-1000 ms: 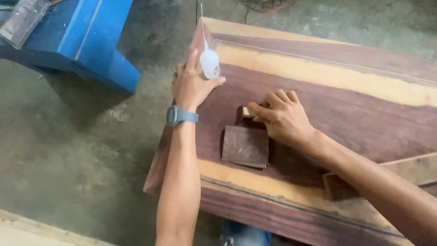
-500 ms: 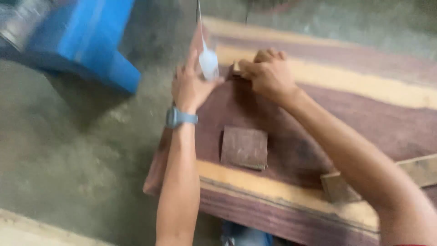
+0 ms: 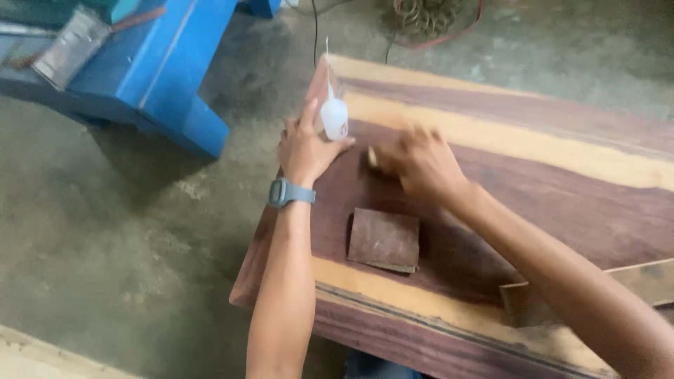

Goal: Applying glue to a wooden panel and sanding the surface to repair or finish it.

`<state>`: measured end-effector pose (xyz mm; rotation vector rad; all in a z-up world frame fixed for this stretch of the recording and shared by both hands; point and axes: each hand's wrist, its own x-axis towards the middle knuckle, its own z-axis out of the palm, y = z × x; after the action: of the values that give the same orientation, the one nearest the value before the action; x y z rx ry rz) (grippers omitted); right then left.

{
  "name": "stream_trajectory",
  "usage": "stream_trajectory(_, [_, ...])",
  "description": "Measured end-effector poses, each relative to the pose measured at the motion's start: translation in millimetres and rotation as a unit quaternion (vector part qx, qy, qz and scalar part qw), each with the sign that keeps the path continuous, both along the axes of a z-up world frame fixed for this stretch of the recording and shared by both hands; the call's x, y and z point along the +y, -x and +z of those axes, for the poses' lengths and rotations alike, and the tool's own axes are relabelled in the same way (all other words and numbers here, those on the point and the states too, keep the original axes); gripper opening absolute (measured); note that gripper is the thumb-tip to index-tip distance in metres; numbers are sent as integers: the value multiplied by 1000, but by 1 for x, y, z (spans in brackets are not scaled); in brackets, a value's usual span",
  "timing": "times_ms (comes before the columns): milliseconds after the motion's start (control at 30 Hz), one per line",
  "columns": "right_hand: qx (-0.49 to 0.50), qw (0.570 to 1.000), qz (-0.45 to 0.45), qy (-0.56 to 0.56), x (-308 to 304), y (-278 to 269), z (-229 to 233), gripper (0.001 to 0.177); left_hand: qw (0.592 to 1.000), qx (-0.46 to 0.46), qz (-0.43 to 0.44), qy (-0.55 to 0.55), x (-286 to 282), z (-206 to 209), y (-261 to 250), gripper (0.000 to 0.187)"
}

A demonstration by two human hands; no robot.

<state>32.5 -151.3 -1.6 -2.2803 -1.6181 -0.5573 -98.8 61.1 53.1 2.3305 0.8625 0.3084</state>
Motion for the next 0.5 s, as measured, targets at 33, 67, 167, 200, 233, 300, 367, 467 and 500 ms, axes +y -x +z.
stream_trajectory(33, [23, 999, 23, 9, -25, 31, 6, 13, 1000, 3, -4, 5, -4, -9, 2, 105])
stream_trajectory(67, [34, 999, 22, 18, -25, 29, -4, 13, 1000, 14, -4, 15, -6, -18, 5, 105])
stream_trajectory(167, [-81, 996, -5, 22, -4, -2, -11, 8, 1000, 12, -2, -23, -6, -14, 1, 106])
stream_trajectory(200, [-50, 999, -10, -7, 10, -16, -12, 8, 1000, 17, -4, -5, -10, -11, 3, 103])
stream_trajectory(233, [-28, 999, -7, -43, 32, -34, -6, 9, 1000, 13, 0, 7, -8, -1, 5, 101])
stream_trajectory(300, [-7, 1000, -7, -20, 9, -12, 4, 9, 1000, 13, -2, -2, -4, 2, 3, 101])
stream_trajectory(367, [34, 999, -4, 21, -14, 10, -6, 16, 999, 33, -3, 7, -3, -12, 5, 102])
stream_trajectory(467, [-2, 1000, 1, 1, -16, -1, -9, 27, 1000, 11, 11, -18, -1, -14, 2, 105])
stream_trajectory(500, [-27, 999, -16, -26, -1, -20, -11, 21, 1000, 8, 1, -13, -1, -13, 1, 103])
